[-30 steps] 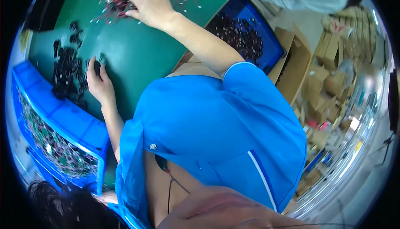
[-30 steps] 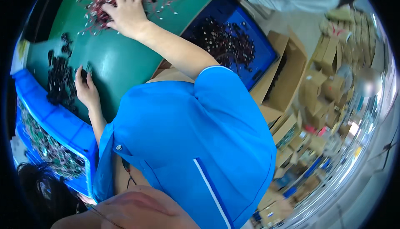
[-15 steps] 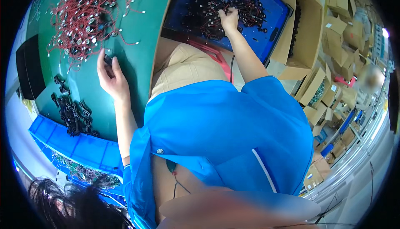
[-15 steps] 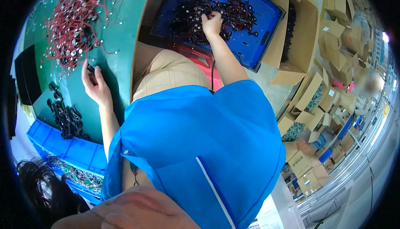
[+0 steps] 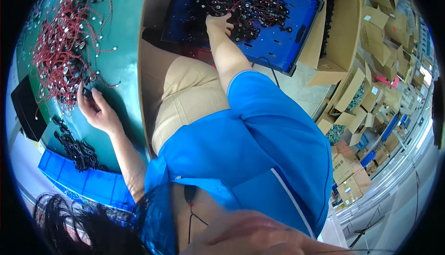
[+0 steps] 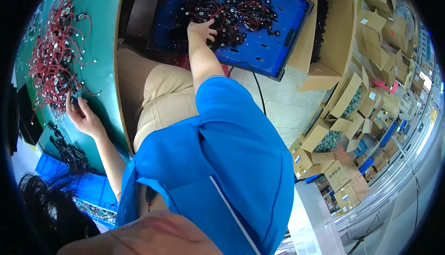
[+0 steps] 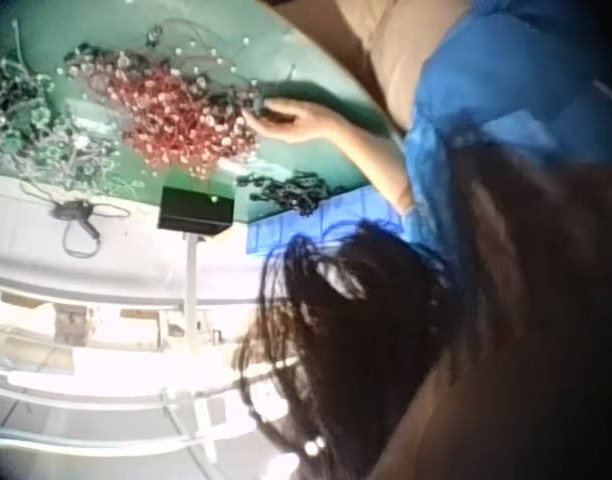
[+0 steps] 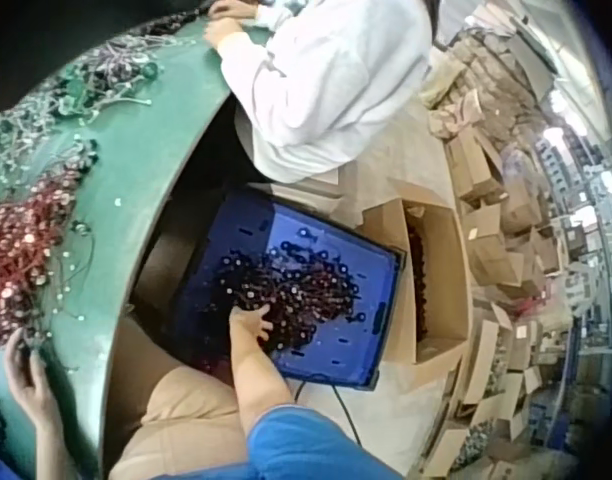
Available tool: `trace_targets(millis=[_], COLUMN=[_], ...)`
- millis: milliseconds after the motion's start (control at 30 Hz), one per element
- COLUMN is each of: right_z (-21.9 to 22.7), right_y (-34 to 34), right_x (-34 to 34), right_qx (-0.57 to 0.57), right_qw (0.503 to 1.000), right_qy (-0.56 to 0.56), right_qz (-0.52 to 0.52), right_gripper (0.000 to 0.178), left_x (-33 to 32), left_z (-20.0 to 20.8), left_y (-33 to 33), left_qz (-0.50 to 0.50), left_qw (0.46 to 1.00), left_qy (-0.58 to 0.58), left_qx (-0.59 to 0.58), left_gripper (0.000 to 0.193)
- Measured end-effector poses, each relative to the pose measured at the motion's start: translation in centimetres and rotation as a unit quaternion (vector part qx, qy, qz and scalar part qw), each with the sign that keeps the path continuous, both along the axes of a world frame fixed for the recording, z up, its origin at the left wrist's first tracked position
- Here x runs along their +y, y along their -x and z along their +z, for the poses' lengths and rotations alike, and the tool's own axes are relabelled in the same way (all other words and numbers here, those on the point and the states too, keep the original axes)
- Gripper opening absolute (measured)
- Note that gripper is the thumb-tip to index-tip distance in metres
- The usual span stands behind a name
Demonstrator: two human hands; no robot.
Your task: Assembling and inspecting small electronic components with attached wires at a manufacturing workstation.
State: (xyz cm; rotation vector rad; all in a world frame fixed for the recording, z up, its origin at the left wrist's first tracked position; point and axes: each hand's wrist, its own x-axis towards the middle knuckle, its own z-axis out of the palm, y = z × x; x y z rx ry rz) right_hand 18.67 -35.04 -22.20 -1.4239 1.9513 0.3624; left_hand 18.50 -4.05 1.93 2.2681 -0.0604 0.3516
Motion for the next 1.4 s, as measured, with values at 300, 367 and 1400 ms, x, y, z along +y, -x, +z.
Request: trace_targets(millis=[300,367,1400], right_z=[-7.0,-8.4,-3.8], right_y=[3.3,4.7,11.2], right_x=[-7.4,-9.5,-23.0], right_qx=[-0.224,-0.295,0.119], right_qw=[0.938,0.895,0.632], right_qy=[0.014,0.043,0.273], right_qz=[-0.265,-0.332,0.715], right_gripper=[0.06,0.054,0.055], left_x=[0.0,0.4,1.2], left_z=[0.4,0.4,0.2], left_y=[0.1,0.2,0.0], left_qz=[0.015,0.022,0.028], left_qw=[0.999,0.999,0.997], left_qy=[-0.035,-0.04,-0.076], left_qx=[0.016,0.015,0.01], left_gripper=[0.033,0.033,0.032])
